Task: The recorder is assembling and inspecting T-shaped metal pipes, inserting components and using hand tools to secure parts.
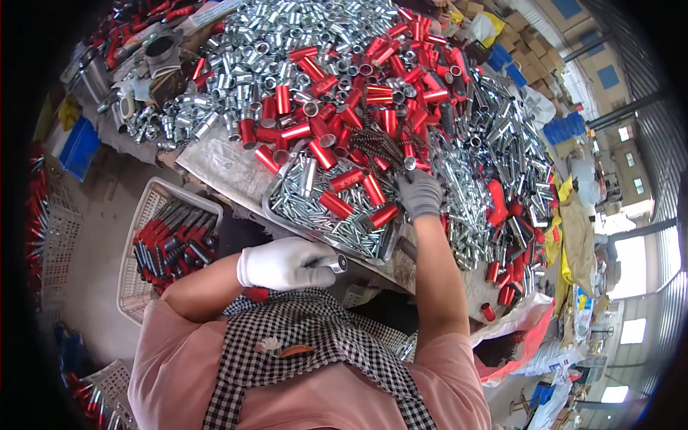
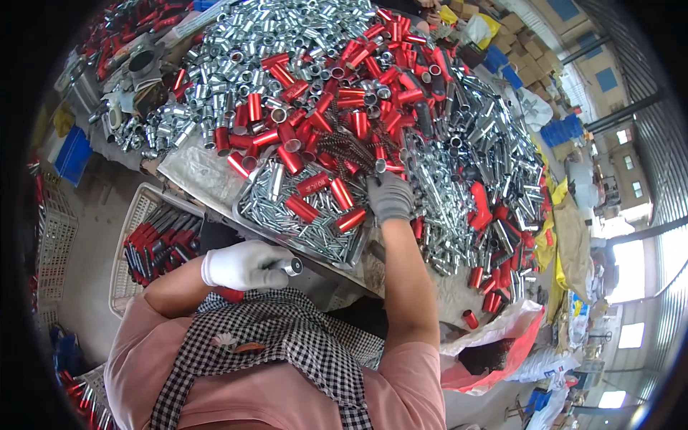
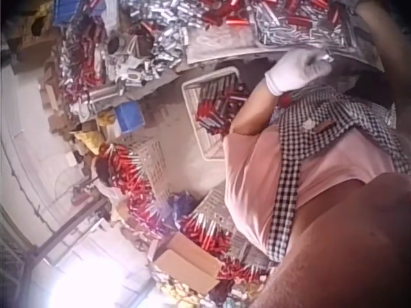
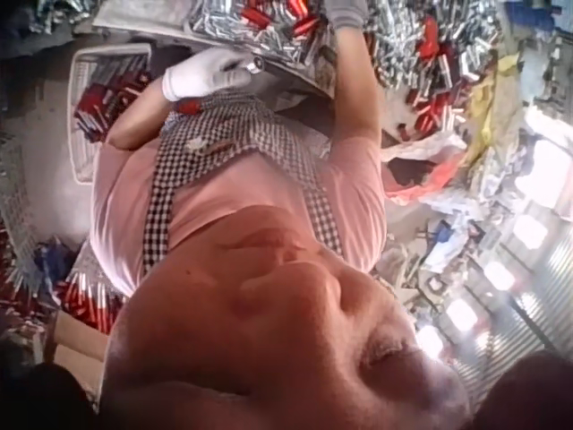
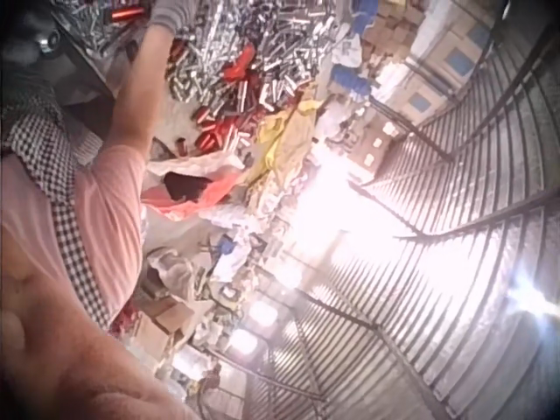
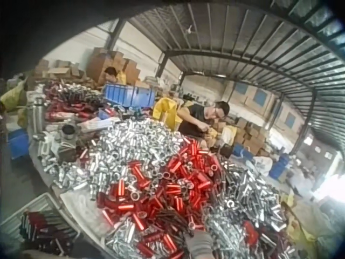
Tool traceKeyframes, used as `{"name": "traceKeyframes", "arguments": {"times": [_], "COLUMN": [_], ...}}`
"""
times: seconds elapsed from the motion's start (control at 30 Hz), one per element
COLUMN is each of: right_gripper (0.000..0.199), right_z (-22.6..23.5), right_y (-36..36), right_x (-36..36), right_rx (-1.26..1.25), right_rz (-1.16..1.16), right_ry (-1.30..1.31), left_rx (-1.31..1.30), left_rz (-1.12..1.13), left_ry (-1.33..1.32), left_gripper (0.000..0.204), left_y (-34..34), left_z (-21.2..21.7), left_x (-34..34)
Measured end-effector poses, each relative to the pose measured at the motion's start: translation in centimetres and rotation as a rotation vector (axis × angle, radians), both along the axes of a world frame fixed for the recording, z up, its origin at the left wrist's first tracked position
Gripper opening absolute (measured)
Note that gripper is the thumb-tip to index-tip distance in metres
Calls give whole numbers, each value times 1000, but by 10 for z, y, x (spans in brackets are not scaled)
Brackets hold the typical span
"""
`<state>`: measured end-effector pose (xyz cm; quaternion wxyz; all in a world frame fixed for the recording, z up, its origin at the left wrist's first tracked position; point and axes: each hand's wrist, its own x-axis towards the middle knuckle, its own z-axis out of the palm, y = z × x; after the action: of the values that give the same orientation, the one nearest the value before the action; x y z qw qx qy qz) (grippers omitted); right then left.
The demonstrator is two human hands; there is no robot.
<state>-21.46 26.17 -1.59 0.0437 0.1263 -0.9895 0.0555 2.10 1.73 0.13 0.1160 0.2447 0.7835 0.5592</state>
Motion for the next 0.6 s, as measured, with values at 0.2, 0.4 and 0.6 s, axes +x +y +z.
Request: {"name": "traceKeyframes", "arguments": {"times": [0.2,0.4,0.6], "right_gripper": [14,36,29], "right_z": [81,100,116], "right_y": [0,-38,-58], "right_x": [94,162,159], "right_rx": [-1017,-398,-347], "right_rz": [175,1174,1263], "right_ry": [-257,20,-1], "left_rx": [8,-28,37], "left_rz": [134,154,183], "left_ry": [71,132,218], "left_gripper": [44,57,56], "left_y": [-6,-1,-13], "left_z": [11,11,3], "left_x": [10,18,27]}}
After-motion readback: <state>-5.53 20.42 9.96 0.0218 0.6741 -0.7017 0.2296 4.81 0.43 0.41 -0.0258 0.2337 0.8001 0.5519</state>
